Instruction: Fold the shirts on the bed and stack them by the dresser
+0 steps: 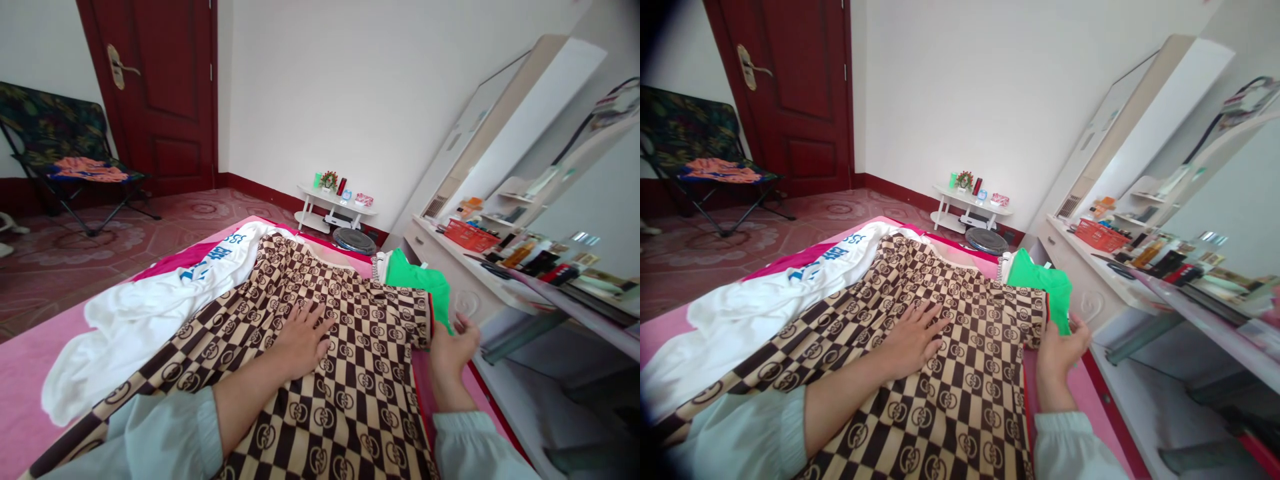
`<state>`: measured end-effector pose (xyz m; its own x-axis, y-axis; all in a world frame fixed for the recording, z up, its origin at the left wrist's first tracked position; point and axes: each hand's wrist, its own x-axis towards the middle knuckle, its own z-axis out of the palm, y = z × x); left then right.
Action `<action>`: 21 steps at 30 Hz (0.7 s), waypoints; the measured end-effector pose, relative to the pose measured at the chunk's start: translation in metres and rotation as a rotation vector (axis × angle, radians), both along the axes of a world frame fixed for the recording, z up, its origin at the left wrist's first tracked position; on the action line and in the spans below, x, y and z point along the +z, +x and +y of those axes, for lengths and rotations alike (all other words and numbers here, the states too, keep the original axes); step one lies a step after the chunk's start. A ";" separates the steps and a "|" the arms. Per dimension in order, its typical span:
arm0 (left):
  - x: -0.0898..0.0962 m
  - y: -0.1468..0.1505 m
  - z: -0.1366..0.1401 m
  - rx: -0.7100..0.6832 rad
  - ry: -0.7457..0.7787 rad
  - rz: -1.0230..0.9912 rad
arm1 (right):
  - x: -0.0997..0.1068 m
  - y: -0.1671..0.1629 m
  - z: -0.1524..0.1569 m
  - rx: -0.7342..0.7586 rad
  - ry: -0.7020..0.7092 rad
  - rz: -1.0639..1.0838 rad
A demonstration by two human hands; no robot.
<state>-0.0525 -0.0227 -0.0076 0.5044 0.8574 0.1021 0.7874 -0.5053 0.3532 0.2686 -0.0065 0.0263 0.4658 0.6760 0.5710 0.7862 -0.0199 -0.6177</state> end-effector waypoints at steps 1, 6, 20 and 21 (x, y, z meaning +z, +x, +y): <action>0.000 0.000 0.000 0.001 -0.005 0.000 | 0.009 -0.009 0.002 -0.055 0.083 -0.061; -0.001 0.000 0.000 -0.001 -0.003 -0.007 | 0.039 -0.047 0.040 0.140 -0.016 -0.346; -0.002 0.000 0.000 -0.031 0.057 0.005 | 0.050 -0.040 0.108 -0.183 -0.453 -0.695; -0.001 0.000 0.000 -0.035 0.053 0.002 | 0.049 -0.047 0.112 -0.148 -0.431 -0.727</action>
